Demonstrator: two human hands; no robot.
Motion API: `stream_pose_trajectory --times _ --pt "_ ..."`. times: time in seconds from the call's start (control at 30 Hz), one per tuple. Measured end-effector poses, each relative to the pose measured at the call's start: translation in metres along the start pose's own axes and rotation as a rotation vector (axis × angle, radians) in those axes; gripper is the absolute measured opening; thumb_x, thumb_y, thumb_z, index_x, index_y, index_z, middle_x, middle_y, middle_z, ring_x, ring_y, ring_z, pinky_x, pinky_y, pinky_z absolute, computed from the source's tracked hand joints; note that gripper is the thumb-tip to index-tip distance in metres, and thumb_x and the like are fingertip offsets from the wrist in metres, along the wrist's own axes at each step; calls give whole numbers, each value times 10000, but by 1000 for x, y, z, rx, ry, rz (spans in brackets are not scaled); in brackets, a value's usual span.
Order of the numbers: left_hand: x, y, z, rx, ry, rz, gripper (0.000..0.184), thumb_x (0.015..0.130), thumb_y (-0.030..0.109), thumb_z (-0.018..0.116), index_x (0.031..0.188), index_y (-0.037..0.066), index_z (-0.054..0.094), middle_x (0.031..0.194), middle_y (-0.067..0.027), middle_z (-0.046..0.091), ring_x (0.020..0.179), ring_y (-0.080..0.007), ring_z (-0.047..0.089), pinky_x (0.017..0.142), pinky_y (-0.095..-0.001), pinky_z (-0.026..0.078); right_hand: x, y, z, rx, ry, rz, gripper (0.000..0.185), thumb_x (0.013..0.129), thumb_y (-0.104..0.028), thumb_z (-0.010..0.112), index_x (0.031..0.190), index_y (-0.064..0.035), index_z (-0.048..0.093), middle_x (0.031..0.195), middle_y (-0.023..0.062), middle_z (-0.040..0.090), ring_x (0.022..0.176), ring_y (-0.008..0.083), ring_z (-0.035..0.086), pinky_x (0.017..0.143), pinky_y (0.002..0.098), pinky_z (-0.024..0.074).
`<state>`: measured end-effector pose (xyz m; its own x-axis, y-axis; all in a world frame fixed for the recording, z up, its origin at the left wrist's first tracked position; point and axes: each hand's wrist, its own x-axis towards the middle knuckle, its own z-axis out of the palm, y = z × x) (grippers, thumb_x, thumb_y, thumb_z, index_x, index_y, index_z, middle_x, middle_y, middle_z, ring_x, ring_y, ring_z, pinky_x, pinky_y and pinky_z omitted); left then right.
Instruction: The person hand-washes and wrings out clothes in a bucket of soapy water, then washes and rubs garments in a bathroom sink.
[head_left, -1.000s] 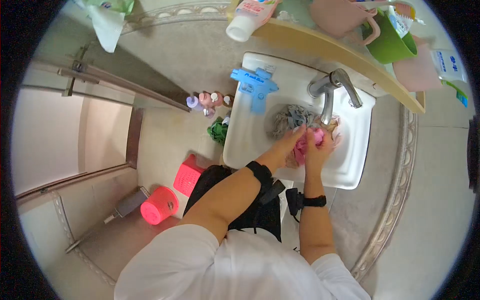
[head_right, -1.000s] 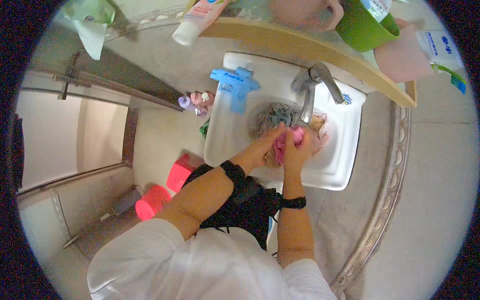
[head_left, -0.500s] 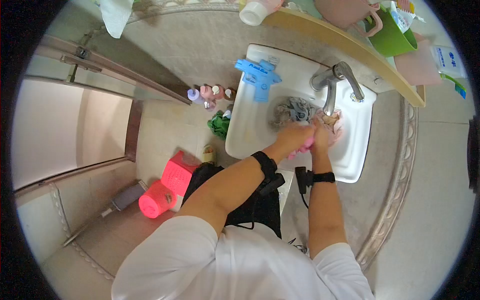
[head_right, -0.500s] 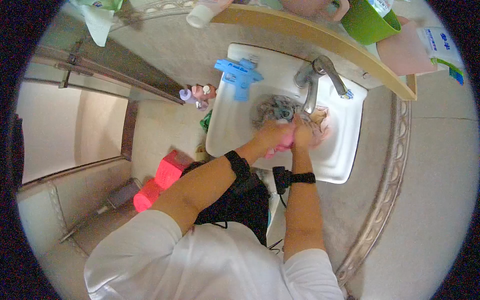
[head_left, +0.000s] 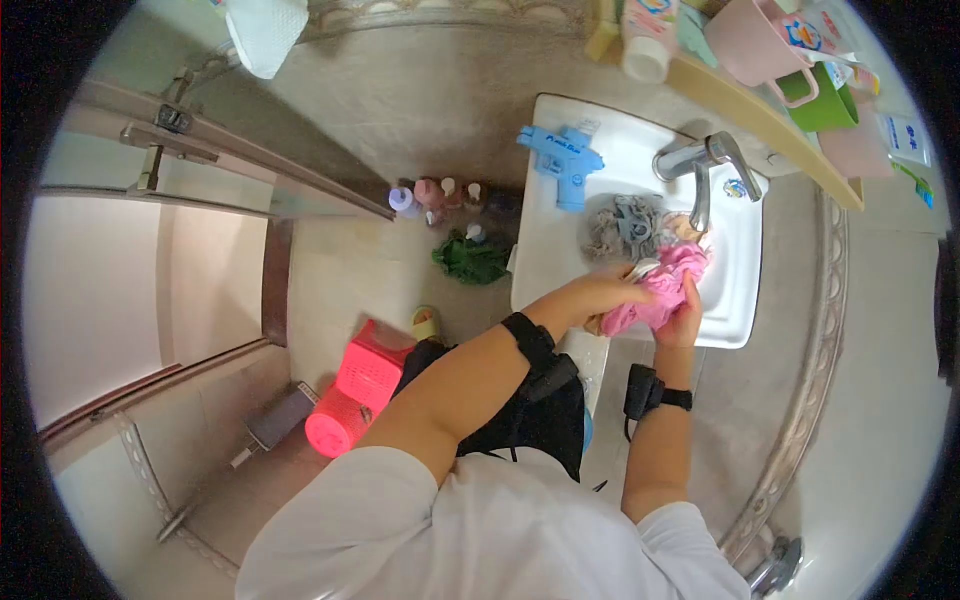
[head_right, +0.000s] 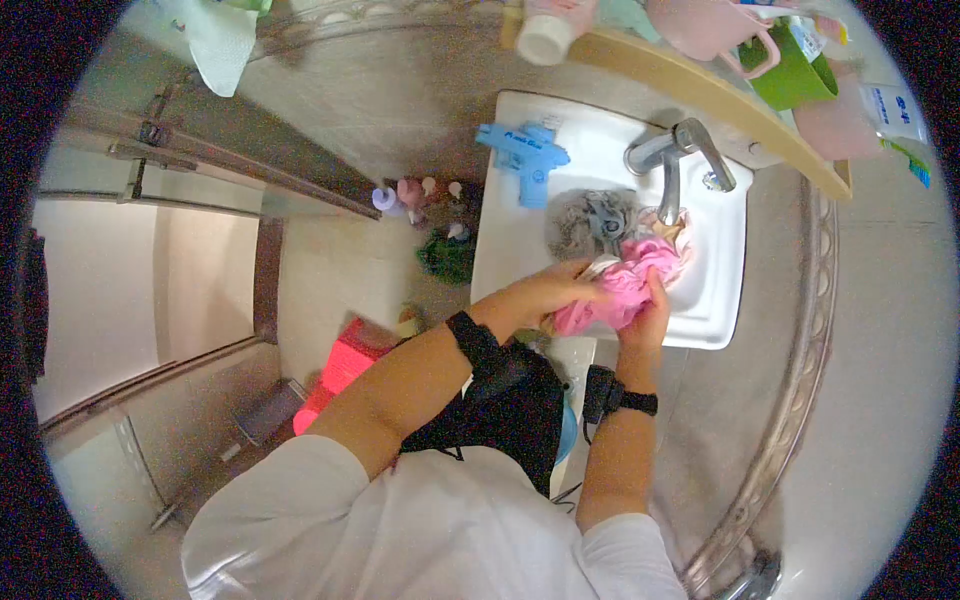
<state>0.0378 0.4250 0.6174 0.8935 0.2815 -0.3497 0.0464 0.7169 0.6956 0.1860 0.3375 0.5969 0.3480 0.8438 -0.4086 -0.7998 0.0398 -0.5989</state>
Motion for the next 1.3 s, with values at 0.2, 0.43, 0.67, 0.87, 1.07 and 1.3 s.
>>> stream_pose_trajectory --times 0.2,0.43,0.67,0.87,1.07,1.3 --pt "-97 22 -49 -128 146 -56 458 820 293 620 1200 88 466 990 -51 576 852 -141 569 734 -319 472 -32 51 112 -604 3 -277 323 859 -184 574 1141 -44 501 1038 85 581 930 157 564 816 302 455" --pt "-190 -27 -188 -563 343 209 398 894 305 483 1221 79 457 1169 -98 541 1064 -234 529 910 -400 438 10 211 189 -1000 -125 -148 381 915 -317 459 1117 -4 538 1037 126 588 951 245 542 862 332 415" --pt "-250 -79 -265 -950 498 291 378 895 304 456 1198 82 490 1175 -82 546 1070 -247 527 942 -412 404 78 331 131 -763 30 490 254 899 -254 465 967 -33 570 929 106 617 780 178 578 695 339 488" --pt "-234 -126 -317 -645 687 331 392 889 325 453 1188 77 502 1161 -74 559 1067 -239 529 931 -406 414 109 403 46 -301 298 733 192 880 -190 481 940 -30 569 834 93 617 740 218 591 681 345 508" --pt "-204 -196 -374 -1153 597 279 431 895 353 411 1227 83 464 1193 -84 536 1082 -258 517 943 -410 402 173 434 -50 -221 360 699 197 890 -195 473 886 -23 569 791 101 606 706 222 587 671 342 513" --pt "-169 -240 -409 -1153 671 330 431 890 343 419 1231 81 449 1216 -86 514 1094 -262 509 942 -409 404 294 433 -114 -80 299 507 231 890 -265 496 775 -69 540 685 90 576 598 225 569 565 341 512"
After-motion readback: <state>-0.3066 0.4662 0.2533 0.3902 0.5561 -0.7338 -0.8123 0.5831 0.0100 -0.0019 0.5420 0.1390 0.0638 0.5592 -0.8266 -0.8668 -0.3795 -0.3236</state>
